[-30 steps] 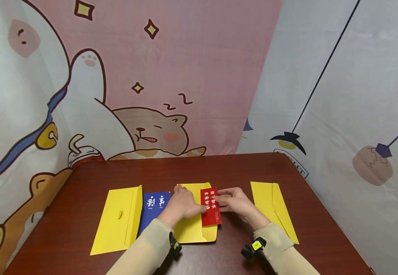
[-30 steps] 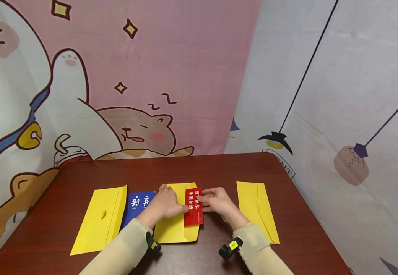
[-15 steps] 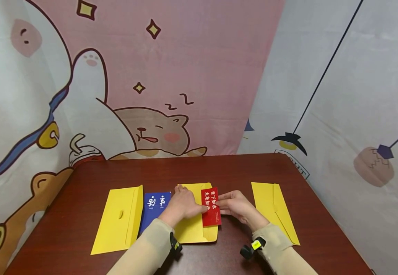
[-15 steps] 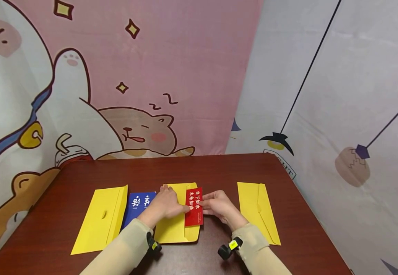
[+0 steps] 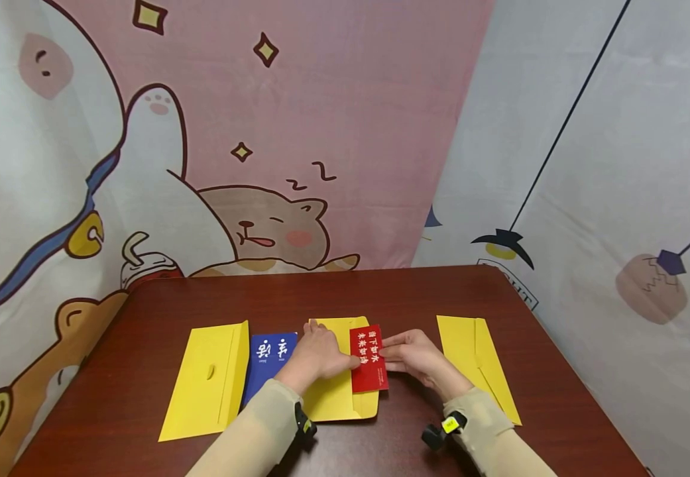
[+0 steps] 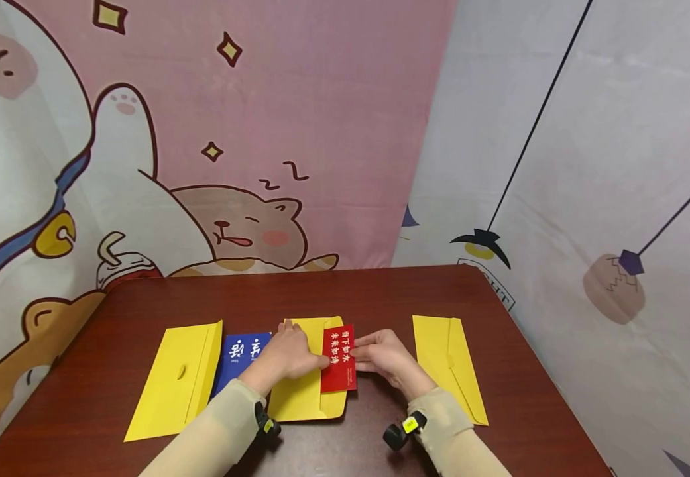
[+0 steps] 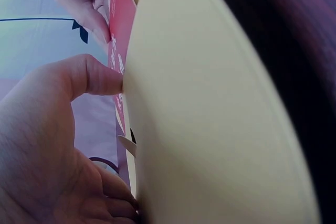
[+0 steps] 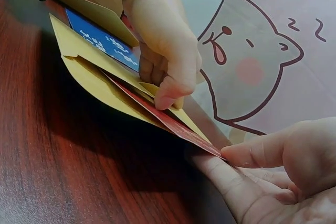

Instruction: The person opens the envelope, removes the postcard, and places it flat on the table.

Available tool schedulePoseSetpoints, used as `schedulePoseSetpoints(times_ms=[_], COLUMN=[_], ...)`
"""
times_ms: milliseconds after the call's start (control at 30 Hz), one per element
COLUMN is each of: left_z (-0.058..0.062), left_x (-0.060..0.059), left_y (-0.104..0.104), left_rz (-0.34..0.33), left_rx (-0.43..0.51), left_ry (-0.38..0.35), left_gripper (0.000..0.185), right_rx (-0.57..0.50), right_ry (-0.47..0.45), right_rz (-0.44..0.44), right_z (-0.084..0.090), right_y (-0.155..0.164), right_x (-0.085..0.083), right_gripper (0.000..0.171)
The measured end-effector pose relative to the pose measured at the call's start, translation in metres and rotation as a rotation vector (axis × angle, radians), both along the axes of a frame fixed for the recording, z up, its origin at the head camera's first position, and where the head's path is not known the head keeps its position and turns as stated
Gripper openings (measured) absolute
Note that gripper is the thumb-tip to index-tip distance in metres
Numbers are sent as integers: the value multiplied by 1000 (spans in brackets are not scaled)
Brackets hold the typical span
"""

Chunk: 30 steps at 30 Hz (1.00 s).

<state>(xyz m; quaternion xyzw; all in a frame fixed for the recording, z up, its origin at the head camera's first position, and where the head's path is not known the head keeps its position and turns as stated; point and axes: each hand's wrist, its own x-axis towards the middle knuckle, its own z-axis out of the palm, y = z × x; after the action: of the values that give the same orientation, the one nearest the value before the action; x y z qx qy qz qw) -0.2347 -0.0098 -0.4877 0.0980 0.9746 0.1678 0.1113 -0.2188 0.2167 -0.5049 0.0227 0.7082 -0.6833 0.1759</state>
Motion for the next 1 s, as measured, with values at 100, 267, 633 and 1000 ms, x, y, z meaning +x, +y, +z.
schedulePoseSetpoints(times_ms=[100, 267, 633, 1000], left_z=[0, 1, 1, -1], left_x=[0, 1, 0, -2], left_y=[0, 1, 0, -1], left_rz=[1, 3, -5, -36], left_rx=[5, 8, 3, -16], left_ry=[-3, -5, -3, 11], left_gripper=[102, 100, 99, 101], right_rx=[-1, -13, -5, -2], right_ry=[0, 11, 12, 7], right_rz=[0, 7, -16, -20], right_z=[1, 2, 6, 9], right_y=[3, 8, 17, 32], right_x=[1, 2, 5, 8], right_gripper=[38, 40, 39, 42])
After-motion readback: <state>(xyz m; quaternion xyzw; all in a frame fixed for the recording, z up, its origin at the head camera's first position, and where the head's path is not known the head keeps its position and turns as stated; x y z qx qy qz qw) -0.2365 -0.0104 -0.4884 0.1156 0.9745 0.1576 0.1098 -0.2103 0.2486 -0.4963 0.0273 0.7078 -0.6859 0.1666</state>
